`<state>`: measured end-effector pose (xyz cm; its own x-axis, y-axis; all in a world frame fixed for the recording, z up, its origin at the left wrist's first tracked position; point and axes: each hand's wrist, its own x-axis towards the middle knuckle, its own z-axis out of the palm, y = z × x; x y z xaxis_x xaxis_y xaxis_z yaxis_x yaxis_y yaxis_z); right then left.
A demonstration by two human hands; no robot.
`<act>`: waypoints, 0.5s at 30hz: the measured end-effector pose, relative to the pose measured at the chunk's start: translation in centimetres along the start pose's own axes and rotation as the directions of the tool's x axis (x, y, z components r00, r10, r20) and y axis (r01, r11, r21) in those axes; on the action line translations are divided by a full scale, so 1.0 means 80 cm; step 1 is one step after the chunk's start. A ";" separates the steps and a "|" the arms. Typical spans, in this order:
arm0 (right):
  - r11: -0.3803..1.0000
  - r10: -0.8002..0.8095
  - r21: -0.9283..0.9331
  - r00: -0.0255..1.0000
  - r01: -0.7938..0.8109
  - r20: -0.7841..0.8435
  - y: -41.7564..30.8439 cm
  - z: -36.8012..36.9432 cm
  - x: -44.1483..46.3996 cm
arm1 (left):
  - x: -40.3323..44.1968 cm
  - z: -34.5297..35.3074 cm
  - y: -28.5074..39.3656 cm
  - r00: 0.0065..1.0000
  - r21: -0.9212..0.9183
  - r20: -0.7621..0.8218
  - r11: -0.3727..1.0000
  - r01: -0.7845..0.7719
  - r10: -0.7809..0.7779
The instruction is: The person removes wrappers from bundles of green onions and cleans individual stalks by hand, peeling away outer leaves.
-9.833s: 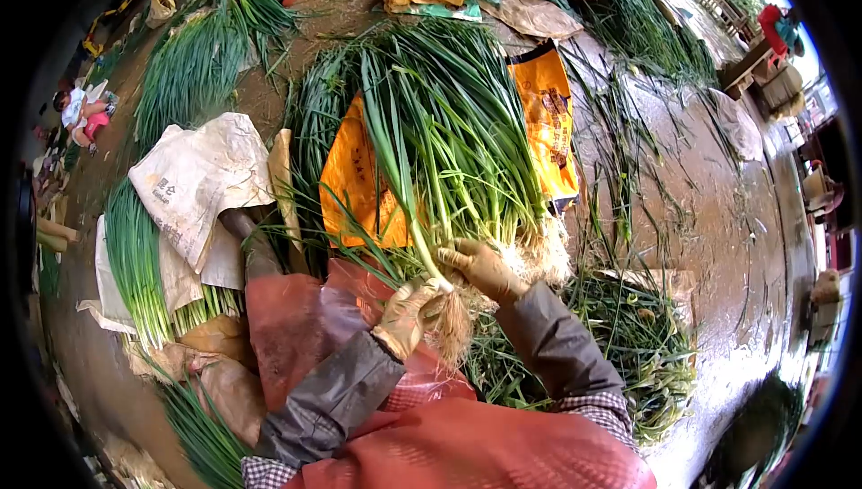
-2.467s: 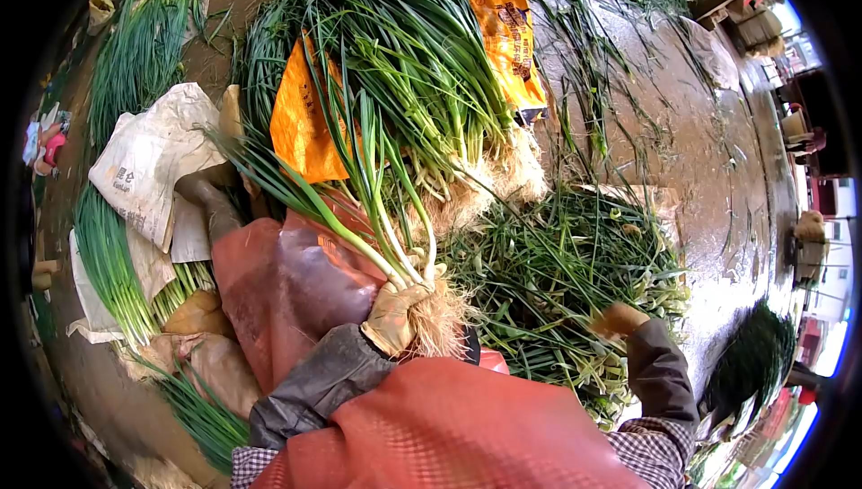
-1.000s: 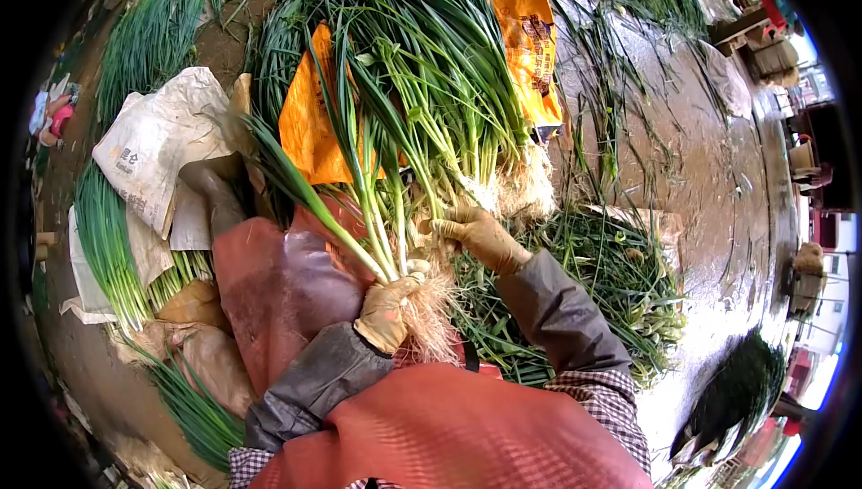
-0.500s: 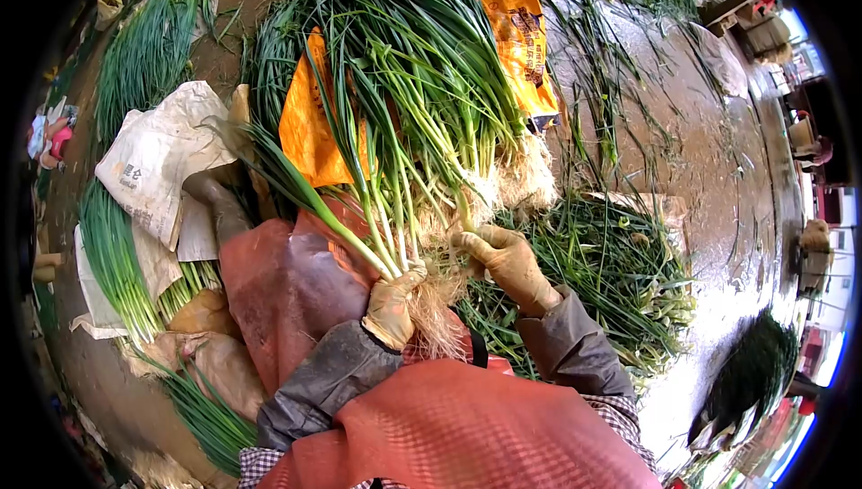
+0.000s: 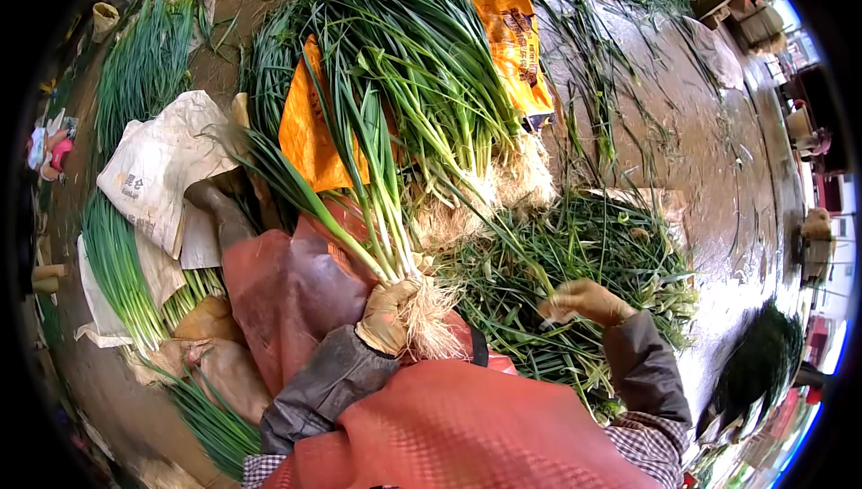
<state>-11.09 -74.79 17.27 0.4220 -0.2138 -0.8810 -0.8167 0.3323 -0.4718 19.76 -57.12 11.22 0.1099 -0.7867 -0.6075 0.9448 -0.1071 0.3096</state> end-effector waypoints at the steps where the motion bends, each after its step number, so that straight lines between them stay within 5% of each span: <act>1: 0.913 0.332 -0.244 0.943 -0.327 -0.020 0.019 -0.014 -0.006 | -0.004 0.007 0.003 1.000 0.004 0.007 1.000 0.005 -0.005; 2: 0.914 0.330 -0.239 0.944 -0.327 -0.031 0.023 -0.018 0.003 | -0.007 0.013 0.006 1.000 -0.075 0.010 0.997 0.007 -0.006; 3: 0.848 0.203 -0.478 0.974 -0.228 -0.103 0.026 -0.027 0.019 | -0.006 0.017 0.008 1.000 -0.155 0.016 0.988 0.006 -0.004; 5: 0.502 -0.081 -0.862 0.989 -0.068 -0.126 0.026 -0.052 0.076 | -0.001 -0.007 0.012 0.970 -0.314 0.205 0.929 0.194 -0.133; 6: 0.544 -0.337 -0.839 0.909 -0.025 -0.245 -0.011 -0.043 0.103 | -0.002 -0.007 0.012 0.957 -0.316 0.209 0.912 0.262 -0.203; 8: 0.515 -0.750 -0.836 0.572 0.189 -0.333 -0.107 -0.015 0.178 | 0.001 -0.008 0.016 0.906 -0.275 0.345 0.897 0.346 -0.244; 9: 0.437 -0.848 -0.881 0.410 0.183 -0.335 -0.155 -0.001 0.215 | 0.002 -0.003 0.017 0.980 -0.109 0.180 0.989 0.104 -0.084; 11: 0.512 -0.687 -0.848 0.658 0.137 -0.309 -0.225 0.006 0.290 | -0.005 0.002 0.023 0.998 0.040 0.027 0.998 -0.055 0.054; 13: 0.546 -0.569 -0.831 0.775 0.104 -0.277 -0.238 -0.009 0.347 | -0.009 -0.002 0.027 0.989 -0.049 0.131 0.997 -0.066 0.072; 15: 0.850 -0.388 -0.472 0.886 0.236 -0.255 -0.251 0.008 0.291 | -0.006 0.005 0.034 0.991 0.005 -0.069 0.993 -0.115 0.115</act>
<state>15.36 -85.82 6.22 0.5899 -0.5526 -0.5888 -0.7800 -0.2013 -0.5925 22.16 -57.26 12.63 0.2387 -0.7500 -0.6168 0.9245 -0.0189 0.3807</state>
